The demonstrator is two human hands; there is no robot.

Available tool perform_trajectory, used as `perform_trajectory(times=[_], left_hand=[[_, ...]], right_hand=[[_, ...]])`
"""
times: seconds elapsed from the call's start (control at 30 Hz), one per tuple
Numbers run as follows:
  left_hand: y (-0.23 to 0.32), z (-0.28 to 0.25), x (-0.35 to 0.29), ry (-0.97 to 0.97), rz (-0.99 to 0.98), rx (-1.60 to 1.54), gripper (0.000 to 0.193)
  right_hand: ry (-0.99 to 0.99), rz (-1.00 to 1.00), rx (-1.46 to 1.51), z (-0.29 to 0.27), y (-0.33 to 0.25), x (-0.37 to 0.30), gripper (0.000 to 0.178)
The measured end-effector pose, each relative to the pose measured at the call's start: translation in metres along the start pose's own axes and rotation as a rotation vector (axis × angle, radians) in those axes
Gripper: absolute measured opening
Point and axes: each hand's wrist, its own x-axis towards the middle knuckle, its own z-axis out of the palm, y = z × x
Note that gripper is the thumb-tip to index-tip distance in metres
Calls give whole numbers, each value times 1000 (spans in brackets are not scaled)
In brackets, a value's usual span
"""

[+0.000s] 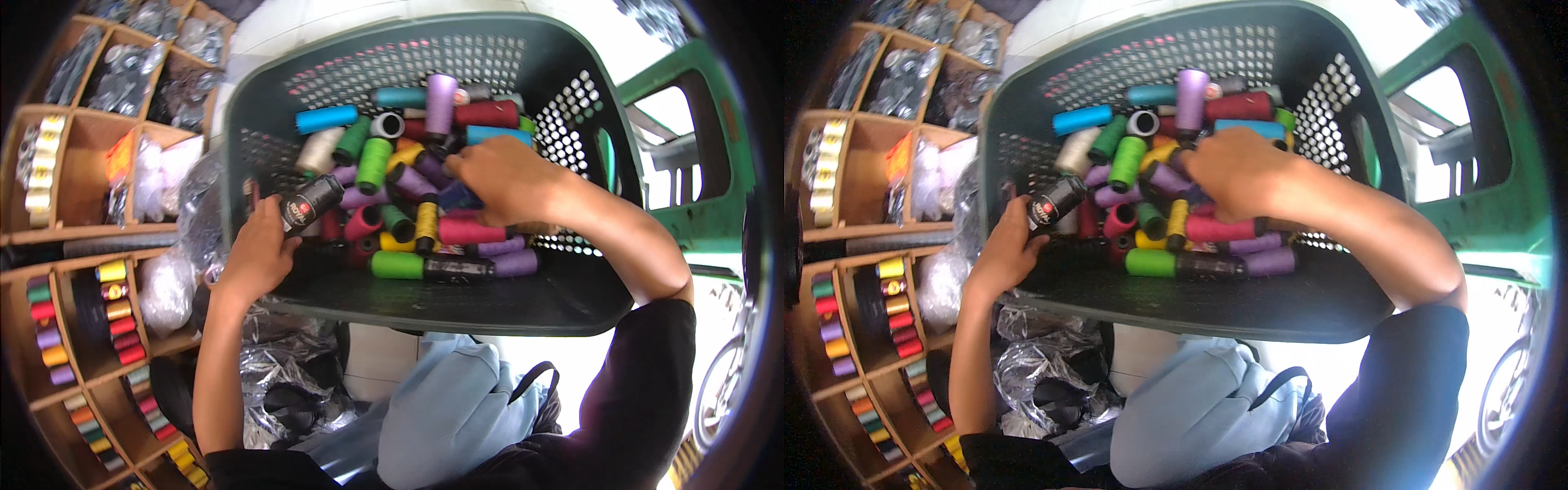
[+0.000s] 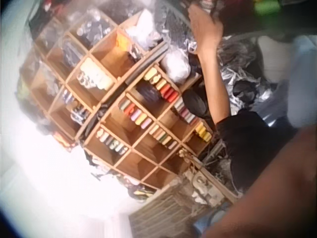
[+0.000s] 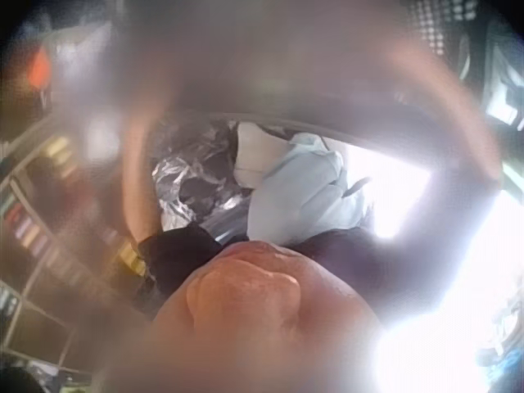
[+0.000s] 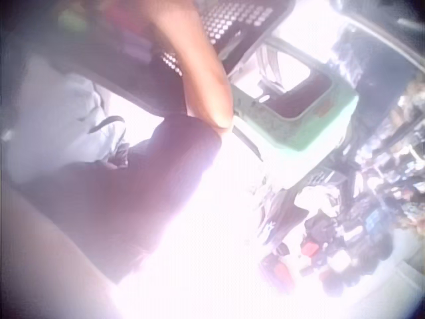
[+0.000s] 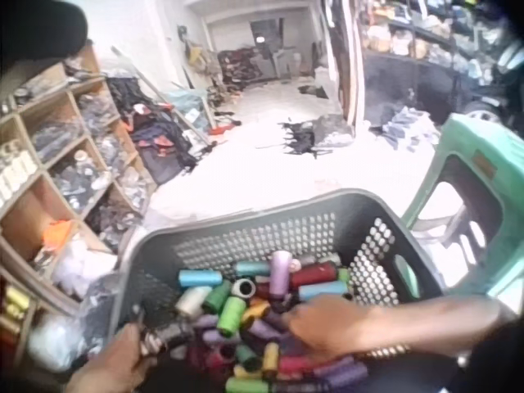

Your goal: The person sits on the floor and transfers spools of thread from a green basket to a wooden shelf. They pick up spools one at a time or in small groups, place them on the shelf, and occasionally adjust their positions. The task continues until the basket is emptied and the shelf is filled.

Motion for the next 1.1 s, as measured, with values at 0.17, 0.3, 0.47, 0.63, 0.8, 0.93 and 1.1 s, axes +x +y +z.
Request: perform_trajectory(times=[0.17, 0.3, 0.47, 0.63, 0.8, 0.93, 1.1], left_hand=[[-25, -28, -96, 435, -74, -202, 61], [-55, -20, -184, 573, -345, -884, 62], [-84, 14, -284, 738, -561, -1195, 67], [-108, 35, -359, 839, -539, -1322, 72], [-137, 65, -411, 959, -456, -1373, 63], [-154, 94, -456, 1057, -400, -1475, 56], [-166, 127, -534, 1175, -429, -1536, 53]], right_hand=[[87, -43, 39, 2, -7, 1, 60], [213, -81, 89, 10, -14, 7, 64], [152, -161, -25, -34, -63, 40, 58], [779, -193, 274, -103, -172, 29, 60], [912, -298, 874, -73, -266, 47, 68], [376, -292, 1443, -55, -346, 59, 51], [-31, -448, 1791, -30, -443, 105, 46]])
